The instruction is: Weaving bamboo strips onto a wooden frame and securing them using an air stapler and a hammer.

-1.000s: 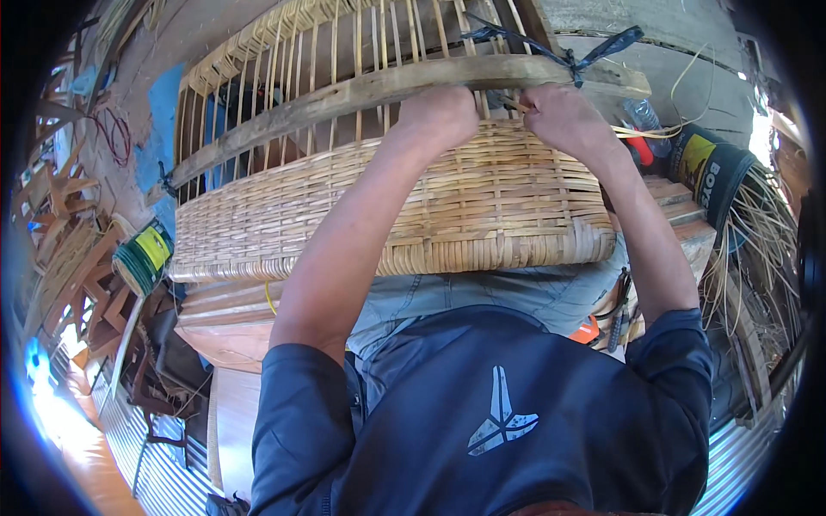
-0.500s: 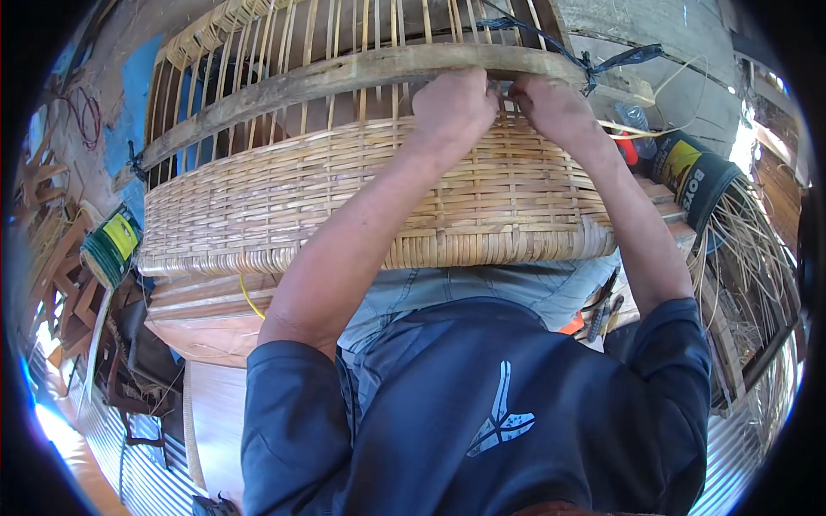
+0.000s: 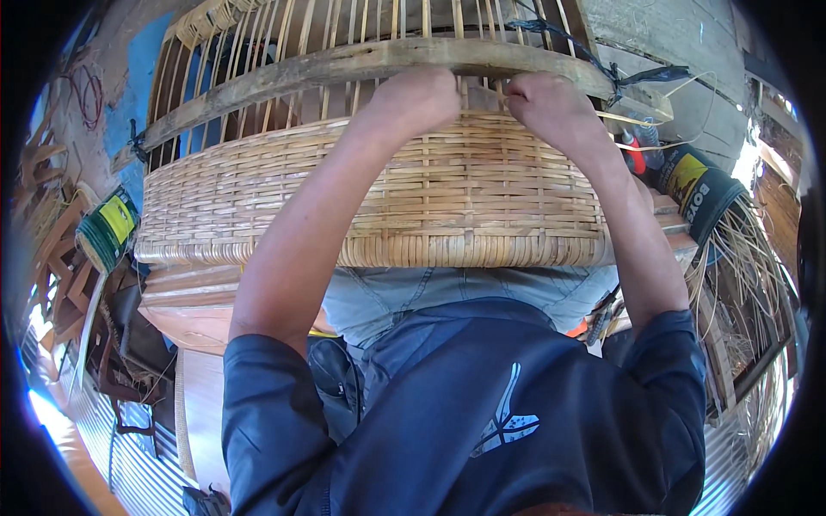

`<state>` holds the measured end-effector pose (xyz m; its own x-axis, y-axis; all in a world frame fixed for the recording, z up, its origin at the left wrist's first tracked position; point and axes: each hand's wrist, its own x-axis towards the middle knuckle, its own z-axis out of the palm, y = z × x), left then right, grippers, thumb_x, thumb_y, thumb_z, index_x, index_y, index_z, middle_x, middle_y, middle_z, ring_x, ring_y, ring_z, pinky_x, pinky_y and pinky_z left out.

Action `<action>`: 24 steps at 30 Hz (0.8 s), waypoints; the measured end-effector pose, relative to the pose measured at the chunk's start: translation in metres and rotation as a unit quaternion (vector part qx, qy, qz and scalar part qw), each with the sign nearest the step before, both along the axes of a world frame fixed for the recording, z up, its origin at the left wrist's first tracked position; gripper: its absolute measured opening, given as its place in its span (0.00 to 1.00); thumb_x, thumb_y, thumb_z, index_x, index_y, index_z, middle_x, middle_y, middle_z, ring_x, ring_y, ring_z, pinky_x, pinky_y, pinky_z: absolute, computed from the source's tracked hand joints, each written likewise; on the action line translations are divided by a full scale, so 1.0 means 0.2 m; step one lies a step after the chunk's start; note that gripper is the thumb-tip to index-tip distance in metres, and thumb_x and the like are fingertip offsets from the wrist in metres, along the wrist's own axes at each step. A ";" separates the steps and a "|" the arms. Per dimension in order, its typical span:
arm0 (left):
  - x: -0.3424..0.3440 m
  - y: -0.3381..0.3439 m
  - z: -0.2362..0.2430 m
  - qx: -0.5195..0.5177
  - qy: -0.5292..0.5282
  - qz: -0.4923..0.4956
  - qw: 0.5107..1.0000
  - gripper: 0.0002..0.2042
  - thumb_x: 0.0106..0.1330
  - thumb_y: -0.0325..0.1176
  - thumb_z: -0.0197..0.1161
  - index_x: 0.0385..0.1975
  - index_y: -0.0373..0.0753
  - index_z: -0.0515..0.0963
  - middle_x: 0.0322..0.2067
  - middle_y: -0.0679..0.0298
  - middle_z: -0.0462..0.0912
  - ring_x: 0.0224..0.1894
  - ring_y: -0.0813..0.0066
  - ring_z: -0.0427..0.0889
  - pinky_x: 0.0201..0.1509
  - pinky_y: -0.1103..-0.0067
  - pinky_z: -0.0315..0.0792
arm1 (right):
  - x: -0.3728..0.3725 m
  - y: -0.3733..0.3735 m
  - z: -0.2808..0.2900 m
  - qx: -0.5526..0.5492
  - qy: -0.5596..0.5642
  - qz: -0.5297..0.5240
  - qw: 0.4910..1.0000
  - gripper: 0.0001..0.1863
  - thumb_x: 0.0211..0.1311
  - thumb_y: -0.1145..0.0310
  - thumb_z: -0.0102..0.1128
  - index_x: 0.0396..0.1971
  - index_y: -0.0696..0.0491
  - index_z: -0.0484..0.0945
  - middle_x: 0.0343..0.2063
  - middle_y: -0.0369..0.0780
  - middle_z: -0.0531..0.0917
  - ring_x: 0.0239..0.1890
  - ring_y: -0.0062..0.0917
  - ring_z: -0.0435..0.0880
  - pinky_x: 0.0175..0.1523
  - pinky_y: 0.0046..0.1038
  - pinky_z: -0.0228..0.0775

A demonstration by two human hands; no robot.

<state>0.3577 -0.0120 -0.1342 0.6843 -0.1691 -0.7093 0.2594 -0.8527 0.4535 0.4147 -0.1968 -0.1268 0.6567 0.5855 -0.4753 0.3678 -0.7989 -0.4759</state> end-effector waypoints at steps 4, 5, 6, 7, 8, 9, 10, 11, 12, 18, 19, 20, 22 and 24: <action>0.03 0.02 -0.11 -0.055 -0.059 -0.080 0.994 0.13 0.57 0.35 0.50 0.27 0.34 0.80 0.31 0.46 0.80 0.36 0.53 0.81 0.41 0.66 0.73 | 0.02 0.08 -0.02 -0.040 0.071 0.032 0.996 0.12 0.56 0.64 0.51 0.33 0.55 0.80 0.33 0.49 0.81 0.39 0.43 0.79 0.46 0.37 0.70; 0.08 0.01 0.01 -0.049 0.051 0.010 0.997 0.13 0.57 0.36 0.51 0.26 0.34 0.80 0.30 0.46 0.80 0.36 0.53 0.81 0.41 0.65 0.73 | 0.02 0.09 -0.03 -0.025 0.128 0.014 0.991 0.12 0.56 0.64 0.51 0.33 0.53 0.80 0.35 0.48 0.81 0.40 0.42 0.80 0.48 0.37 0.71; 0.10 0.01 0.09 -0.040 0.159 0.102 0.981 0.13 0.57 0.37 0.51 0.26 0.35 0.80 0.29 0.46 0.80 0.36 0.52 0.81 0.41 0.65 0.73 | 0.01 0.09 -0.04 -0.027 0.129 0.018 0.991 0.12 0.56 0.64 0.51 0.33 0.53 0.80 0.35 0.48 0.81 0.40 0.42 0.80 0.48 0.37 0.71; 0.06 0.01 0.06 -0.041 0.159 0.106 0.981 0.13 0.57 0.37 0.51 0.26 0.35 0.80 0.29 0.46 0.80 0.36 0.52 0.81 0.41 0.65 0.73 | -0.01 0.09 -0.06 -0.038 0.089 0.003 0.995 0.12 0.57 0.63 0.52 0.35 0.53 0.80 0.36 0.48 0.81 0.41 0.43 0.79 0.48 0.37 0.71; -0.01 0.01 0.00 -0.033 0.037 0.143 0.988 0.13 0.58 0.38 0.51 0.26 0.35 0.79 0.28 0.47 0.80 0.35 0.53 0.81 0.40 0.66 0.74 | -0.03 0.11 -0.07 -0.047 0.049 -0.012 0.998 0.12 0.58 0.63 0.52 0.36 0.52 0.79 0.37 0.47 0.81 0.41 0.43 0.79 0.48 0.37 0.71; -0.06 0.01 -0.02 -0.026 -0.085 0.174 0.981 0.14 0.59 0.39 0.52 0.25 0.35 0.79 0.27 0.48 0.80 0.34 0.55 0.81 0.39 0.66 0.74 | -0.07 0.12 -0.05 -0.047 0.050 -0.010 0.998 0.12 0.58 0.63 0.52 0.36 0.52 0.79 0.37 0.47 0.81 0.41 0.43 0.79 0.48 0.37 0.71; -0.11 0.03 -0.03 -0.009 -0.130 0.176 0.976 0.14 0.60 0.40 0.52 0.26 0.35 0.78 0.26 0.49 0.80 0.31 0.55 0.80 0.37 0.67 0.73 | -0.11 0.14 -0.02 -0.014 -0.069 0.017 0.997 0.13 0.59 0.62 0.52 0.39 0.53 0.79 0.37 0.47 0.81 0.40 0.41 0.79 0.47 0.35 0.70; -0.15 0.07 -0.02 0.011 -0.179 0.177 0.968 0.15 0.61 0.41 0.52 0.27 0.35 0.78 0.24 0.51 0.79 0.29 0.55 0.79 0.35 0.68 0.72 | -0.12 0.17 -0.02 0.024 -0.191 0.044 0.980 0.14 0.60 0.62 0.52 0.41 0.53 0.78 0.37 0.46 0.81 0.39 0.39 0.80 0.47 0.32 0.70; -0.20 0.22 -0.01 -0.007 -0.197 0.195 0.961 0.15 0.62 0.41 0.52 0.27 0.34 0.77 0.23 0.52 0.78 0.27 0.55 0.78 0.34 0.68 0.71 | -0.08 0.20 0.00 0.023 -0.194 0.045 0.980 0.14 0.60 0.62 0.52 0.41 0.53 0.78 0.37 0.46 0.81 0.39 0.39 0.80 0.47 0.32 0.70; -0.27 0.46 0.32 -0.069 -0.117 0.295 0.946 0.17 0.63 0.42 0.52 0.28 0.32 0.76 0.22 0.53 0.76 0.26 0.54 0.75 0.34 0.66 0.68 | -0.08 0.47 0.06 0.129 0.156 0.029 0.979 0.18 0.62 0.55 0.51 0.39 0.54 0.79 0.34 0.46 0.82 0.37 0.38 0.80 0.44 0.31 0.71; -0.26 0.47 0.29 -0.064 -0.122 0.299 0.944 0.17 0.63 0.42 0.52 0.28 0.32 0.76 0.22 0.53 0.76 0.26 0.54 0.75 0.34 0.66 0.68 | -0.07 0.48 0.07 0.133 0.153 0.035 0.979 0.18 0.62 0.55 0.51 0.39 0.54 0.79 0.34 0.46 0.82 0.37 0.38 0.80 0.44 0.31 0.71; -0.27 0.47 0.20 -0.054 -0.110 0.260 0.958 0.17 0.63 0.42 0.51 0.28 0.32 0.76 0.23 0.52 0.78 0.27 0.53 0.76 0.35 0.66 0.69 | -0.09 0.47 0.08 0.073 0.118 0.032 0.990 0.18 0.62 0.55 0.50 0.37 0.55 0.79 0.35 0.48 0.81 0.39 0.40 0.80 0.46 0.34 0.70; -0.28 0.44 0.10 -0.051 -0.096 0.222 0.969 0.16 0.62 0.41 0.51 0.28 0.31 0.77 0.25 0.51 0.79 0.29 0.53 0.77 0.37 0.66 0.70 | -0.12 0.43 0.10 0.006 0.083 0.029 0.996 0.18 0.62 0.56 0.48 0.35 0.56 0.78 0.35 0.50 0.80 0.41 0.42 0.79 0.48 0.37 0.70; -0.23 0.37 0.01 0.012 -0.081 0.107 0.991 0.14 0.60 0.37 0.51 0.29 0.32 0.79 0.29 0.47 0.80 0.35 0.51 0.79 0.41 0.66 0.72 | -0.11 0.40 0.04 -0.072 0.042 0.036 0.996 0.15 0.60 0.61 0.49 0.34 0.55 0.79 0.36 0.50 0.80 0.42 0.42 0.79 0.50 0.37 0.70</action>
